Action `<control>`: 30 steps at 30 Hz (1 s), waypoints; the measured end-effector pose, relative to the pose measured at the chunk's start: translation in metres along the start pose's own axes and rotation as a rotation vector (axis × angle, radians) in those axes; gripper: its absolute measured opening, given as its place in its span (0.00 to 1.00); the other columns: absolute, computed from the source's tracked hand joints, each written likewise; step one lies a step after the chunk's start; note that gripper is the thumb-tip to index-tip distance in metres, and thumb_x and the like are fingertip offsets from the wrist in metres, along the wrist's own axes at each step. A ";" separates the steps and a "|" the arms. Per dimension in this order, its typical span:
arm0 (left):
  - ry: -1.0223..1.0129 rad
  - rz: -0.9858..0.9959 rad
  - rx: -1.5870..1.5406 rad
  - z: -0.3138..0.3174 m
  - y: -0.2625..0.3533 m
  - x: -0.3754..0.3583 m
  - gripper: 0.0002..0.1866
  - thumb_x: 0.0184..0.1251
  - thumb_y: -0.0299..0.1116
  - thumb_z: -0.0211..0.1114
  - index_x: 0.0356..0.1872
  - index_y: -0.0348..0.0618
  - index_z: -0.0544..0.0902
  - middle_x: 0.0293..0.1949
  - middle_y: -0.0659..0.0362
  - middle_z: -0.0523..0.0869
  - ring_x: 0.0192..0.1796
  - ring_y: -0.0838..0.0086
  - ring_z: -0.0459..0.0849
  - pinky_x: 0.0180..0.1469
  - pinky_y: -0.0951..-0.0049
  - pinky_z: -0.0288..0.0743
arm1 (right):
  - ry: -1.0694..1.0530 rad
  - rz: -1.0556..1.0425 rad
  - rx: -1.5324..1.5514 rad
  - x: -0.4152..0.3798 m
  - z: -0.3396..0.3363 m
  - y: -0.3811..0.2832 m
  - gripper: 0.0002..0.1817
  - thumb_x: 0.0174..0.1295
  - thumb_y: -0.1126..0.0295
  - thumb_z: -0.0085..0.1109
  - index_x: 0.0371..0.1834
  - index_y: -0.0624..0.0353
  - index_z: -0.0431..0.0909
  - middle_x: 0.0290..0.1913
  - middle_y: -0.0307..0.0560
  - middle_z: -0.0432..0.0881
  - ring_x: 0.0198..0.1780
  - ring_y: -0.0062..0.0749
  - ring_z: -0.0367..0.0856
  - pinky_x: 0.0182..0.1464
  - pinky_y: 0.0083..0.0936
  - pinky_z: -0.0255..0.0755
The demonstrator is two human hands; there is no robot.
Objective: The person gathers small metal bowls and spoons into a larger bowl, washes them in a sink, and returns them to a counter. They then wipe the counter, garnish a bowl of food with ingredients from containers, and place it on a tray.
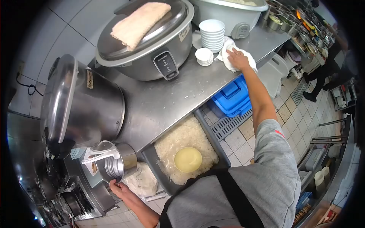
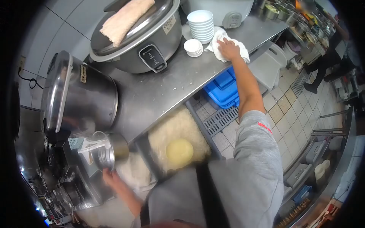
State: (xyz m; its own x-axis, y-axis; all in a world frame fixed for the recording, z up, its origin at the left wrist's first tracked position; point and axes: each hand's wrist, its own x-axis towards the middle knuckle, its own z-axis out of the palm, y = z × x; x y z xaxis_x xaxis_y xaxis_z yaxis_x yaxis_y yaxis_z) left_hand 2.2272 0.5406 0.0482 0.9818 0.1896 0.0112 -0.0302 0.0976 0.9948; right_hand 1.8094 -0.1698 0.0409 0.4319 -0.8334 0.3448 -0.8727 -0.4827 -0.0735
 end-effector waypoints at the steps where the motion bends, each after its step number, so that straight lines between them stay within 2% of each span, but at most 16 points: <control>1: -0.014 -0.018 -0.008 0.005 0.010 -0.005 0.12 0.43 0.22 0.60 0.16 0.47 0.65 0.11 0.68 0.61 0.08 0.82 0.56 0.09 0.83 0.51 | -0.021 -0.001 0.007 -0.010 0.001 -0.011 0.19 0.62 0.58 0.49 0.56 0.41 0.74 0.62 0.43 0.70 0.57 0.43 0.72 0.49 0.52 0.68; 3: 0.056 0.014 -0.017 0.017 0.023 -0.016 0.12 0.43 0.23 0.60 0.15 0.47 0.64 0.11 0.68 0.62 0.08 0.81 0.54 0.09 0.82 0.50 | 0.143 0.073 -0.105 -0.039 -0.008 -0.038 0.19 0.62 0.57 0.50 0.56 0.43 0.74 0.61 0.44 0.70 0.58 0.39 0.69 0.46 0.52 0.69; 4: 0.092 -0.027 -0.030 0.025 0.035 -0.022 0.13 0.44 0.23 0.61 0.15 0.48 0.64 0.11 0.68 0.62 0.09 0.82 0.55 0.09 0.82 0.50 | 0.136 0.100 -0.108 -0.056 -0.018 -0.056 0.19 0.60 0.58 0.52 0.54 0.46 0.75 0.59 0.46 0.72 0.55 0.41 0.71 0.47 0.48 0.69; 6: 0.133 -0.076 -0.036 0.035 0.042 -0.028 0.13 0.44 0.23 0.61 0.15 0.48 0.64 0.11 0.68 0.62 0.09 0.82 0.55 0.09 0.82 0.51 | 0.107 0.084 -0.032 -0.087 -0.026 -0.084 0.18 0.59 0.60 0.54 0.52 0.47 0.77 0.58 0.47 0.72 0.55 0.42 0.71 0.47 0.48 0.68; 8: 0.051 -0.076 -0.013 0.029 0.045 -0.028 0.13 0.44 0.24 0.61 0.15 0.49 0.63 0.12 0.69 0.62 0.10 0.83 0.57 0.10 0.83 0.51 | 0.076 0.059 0.055 -0.115 -0.035 -0.110 0.17 0.57 0.62 0.55 0.50 0.48 0.78 0.57 0.47 0.73 0.54 0.42 0.71 0.48 0.47 0.68; 10: 0.027 -0.094 0.012 0.010 0.034 -0.011 0.13 0.46 0.21 0.59 0.17 0.48 0.64 0.13 0.70 0.63 0.11 0.84 0.58 0.11 0.85 0.52 | -0.060 -0.227 0.246 -0.134 -0.046 -0.142 0.16 0.52 0.66 0.62 0.46 0.47 0.80 0.54 0.52 0.74 0.54 0.46 0.72 0.53 0.51 0.65; 11: 0.008 -0.110 -0.020 0.012 0.034 -0.009 0.12 0.47 0.20 0.59 0.18 0.48 0.64 0.13 0.70 0.63 0.11 0.84 0.58 0.11 0.85 0.52 | -0.073 -0.249 0.258 -0.136 -0.060 -0.157 0.16 0.52 0.66 0.62 0.46 0.47 0.80 0.54 0.52 0.74 0.54 0.46 0.72 0.53 0.51 0.65; 13: -0.023 -0.079 -0.033 0.007 0.026 -0.002 0.12 0.47 0.19 0.58 0.19 0.48 0.65 0.13 0.69 0.64 0.11 0.85 0.59 0.11 0.85 0.52 | -0.062 -0.562 0.241 -0.132 -0.092 -0.182 0.18 0.49 0.64 0.64 0.46 0.47 0.80 0.58 0.56 0.70 0.60 0.49 0.68 0.60 0.52 0.59; 14: -0.080 -0.041 -0.036 0.006 0.024 -0.002 0.12 0.46 0.19 0.59 0.19 0.47 0.65 0.13 0.69 0.64 0.11 0.84 0.59 0.11 0.85 0.52 | -0.081 -0.505 0.263 -0.128 -0.093 -0.194 0.23 0.51 0.58 0.64 0.53 0.45 0.77 0.64 0.62 0.63 0.65 0.52 0.61 0.65 0.51 0.53; 15: -0.066 -0.008 -0.018 0.004 0.022 -0.003 0.11 0.45 0.19 0.59 0.20 0.47 0.67 0.15 0.69 0.67 0.11 0.85 0.60 0.10 0.84 0.52 | -0.085 -0.530 0.275 -0.126 -0.079 -0.205 0.23 0.51 0.58 0.64 0.53 0.45 0.77 0.64 0.62 0.63 0.65 0.52 0.61 0.65 0.51 0.53; 17: 0.054 -0.281 -0.068 0.031 0.057 -0.022 0.09 0.44 0.20 0.59 0.21 0.46 0.69 0.18 0.68 0.70 0.11 0.85 0.62 0.09 0.85 0.52 | -0.071 -0.404 0.297 -0.126 -0.041 -0.231 0.28 0.56 0.50 0.57 0.61 0.42 0.71 0.66 0.66 0.60 0.68 0.56 0.58 0.66 0.53 0.50; 18: 0.076 -0.276 -0.071 0.032 0.058 -0.022 0.09 0.44 0.20 0.59 0.21 0.46 0.69 0.18 0.68 0.70 0.11 0.85 0.62 0.09 0.85 0.52 | -0.116 -0.437 0.242 -0.127 -0.036 -0.253 0.32 0.57 0.46 0.54 0.65 0.41 0.66 0.68 0.65 0.58 0.69 0.58 0.56 0.66 0.54 0.49; 23: -0.019 -0.269 -0.143 0.032 0.060 -0.023 0.09 0.44 0.18 0.58 0.22 0.46 0.71 0.19 0.67 0.72 0.12 0.86 0.63 0.08 0.87 0.51 | -0.214 -0.542 0.335 -0.112 -0.020 -0.369 0.36 0.60 0.40 0.45 0.69 0.46 0.59 0.72 0.63 0.48 0.74 0.54 0.44 0.72 0.46 0.38; 25: -0.037 -0.261 -0.163 0.032 0.058 -0.022 0.09 0.44 0.17 0.57 0.22 0.45 0.70 0.19 0.67 0.72 0.10 0.85 0.62 0.08 0.86 0.52 | -0.215 -0.584 0.368 -0.098 -0.005 -0.413 0.37 0.61 0.39 0.44 0.70 0.47 0.57 0.73 0.62 0.47 0.74 0.53 0.43 0.72 0.45 0.37; 28: -0.065 -0.267 -0.216 0.032 0.063 -0.025 0.09 0.43 0.17 0.57 0.23 0.45 0.70 0.18 0.66 0.72 0.09 0.84 0.60 0.08 0.86 0.51 | -0.337 -0.741 0.361 -0.108 -0.015 -0.464 0.39 0.61 0.38 0.42 0.71 0.48 0.55 0.72 0.62 0.49 0.74 0.52 0.42 0.72 0.43 0.37; 30: -0.039 -0.303 -0.161 0.036 0.068 -0.030 0.09 0.43 0.17 0.56 0.24 0.44 0.70 0.18 0.65 0.72 0.09 0.84 0.59 0.08 0.86 0.51 | -0.318 -0.833 0.351 -0.131 -0.023 -0.471 0.36 0.62 0.41 0.43 0.70 0.47 0.57 0.71 0.61 0.53 0.74 0.50 0.45 0.72 0.44 0.39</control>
State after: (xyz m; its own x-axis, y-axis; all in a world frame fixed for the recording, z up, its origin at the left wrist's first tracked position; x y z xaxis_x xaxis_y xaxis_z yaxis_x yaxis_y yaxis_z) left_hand 2.2021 0.5065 0.1194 0.9570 0.0908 -0.2755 0.2381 0.2970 0.9247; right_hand 2.1580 0.1731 0.0518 0.9698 -0.1949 0.1465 -0.1613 -0.9634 -0.2139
